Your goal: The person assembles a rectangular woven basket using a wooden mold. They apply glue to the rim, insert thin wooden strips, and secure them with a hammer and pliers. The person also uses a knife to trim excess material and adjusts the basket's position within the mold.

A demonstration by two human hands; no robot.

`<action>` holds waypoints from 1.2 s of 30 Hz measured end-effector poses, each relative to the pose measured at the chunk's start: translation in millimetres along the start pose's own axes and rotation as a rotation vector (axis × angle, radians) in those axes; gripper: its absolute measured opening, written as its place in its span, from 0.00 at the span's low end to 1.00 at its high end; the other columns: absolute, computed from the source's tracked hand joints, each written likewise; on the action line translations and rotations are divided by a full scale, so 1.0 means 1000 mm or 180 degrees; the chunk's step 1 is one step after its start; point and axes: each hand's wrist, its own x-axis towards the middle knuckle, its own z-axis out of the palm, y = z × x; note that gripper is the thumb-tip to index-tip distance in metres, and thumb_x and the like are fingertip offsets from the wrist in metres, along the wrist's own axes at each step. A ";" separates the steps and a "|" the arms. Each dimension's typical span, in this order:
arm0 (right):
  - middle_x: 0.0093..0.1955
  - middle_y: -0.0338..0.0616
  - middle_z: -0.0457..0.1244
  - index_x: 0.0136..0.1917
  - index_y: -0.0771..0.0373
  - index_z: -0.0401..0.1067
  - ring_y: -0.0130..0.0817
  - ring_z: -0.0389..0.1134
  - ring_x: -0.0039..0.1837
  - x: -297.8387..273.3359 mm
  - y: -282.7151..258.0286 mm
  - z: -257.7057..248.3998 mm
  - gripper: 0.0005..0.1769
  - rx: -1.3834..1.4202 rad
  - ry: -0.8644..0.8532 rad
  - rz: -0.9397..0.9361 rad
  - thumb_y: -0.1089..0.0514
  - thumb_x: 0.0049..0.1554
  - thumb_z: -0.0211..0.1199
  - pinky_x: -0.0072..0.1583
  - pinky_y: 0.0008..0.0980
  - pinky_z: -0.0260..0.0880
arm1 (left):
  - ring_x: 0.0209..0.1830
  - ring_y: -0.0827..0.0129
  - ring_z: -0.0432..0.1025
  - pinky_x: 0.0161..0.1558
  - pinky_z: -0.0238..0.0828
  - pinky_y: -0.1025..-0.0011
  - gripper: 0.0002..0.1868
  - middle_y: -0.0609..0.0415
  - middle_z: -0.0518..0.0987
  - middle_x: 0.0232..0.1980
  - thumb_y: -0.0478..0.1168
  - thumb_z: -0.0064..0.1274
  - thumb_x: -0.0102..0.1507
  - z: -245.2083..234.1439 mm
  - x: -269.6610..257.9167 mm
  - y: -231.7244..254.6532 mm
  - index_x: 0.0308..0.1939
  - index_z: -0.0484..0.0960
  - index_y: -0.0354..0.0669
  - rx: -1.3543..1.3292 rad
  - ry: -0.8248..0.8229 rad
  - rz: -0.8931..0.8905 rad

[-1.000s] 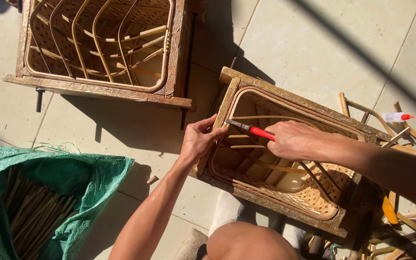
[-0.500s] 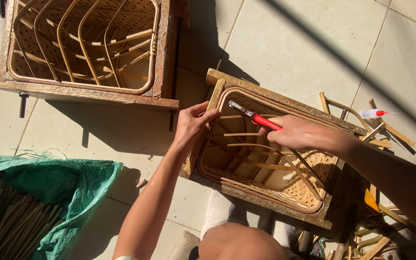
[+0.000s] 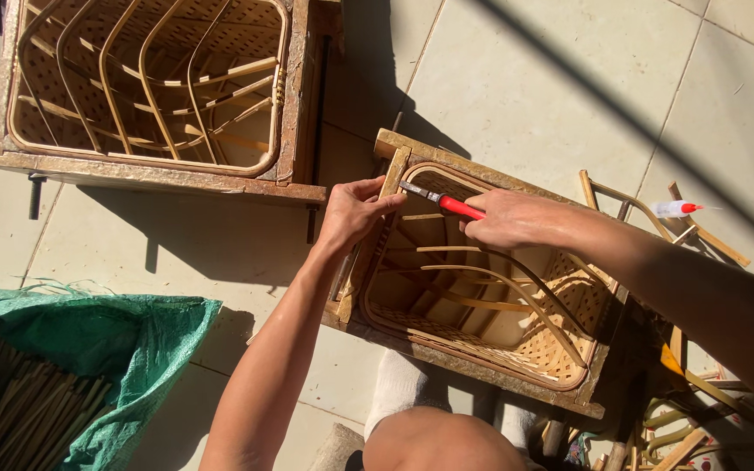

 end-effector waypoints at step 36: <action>0.32 0.44 0.63 0.58 0.49 0.69 0.37 0.66 0.37 -0.068 0.010 0.040 0.18 0.0155 -0.0118 0.0031 0.49 0.54 0.53 0.42 0.45 0.63 | 0.55 0.58 0.78 0.55 0.77 0.60 0.45 0.36 0.79 0.61 0.49 0.67 0.59 -0.010 -0.131 -0.014 0.74 0.63 0.33 0.1310 0.0111 0.0157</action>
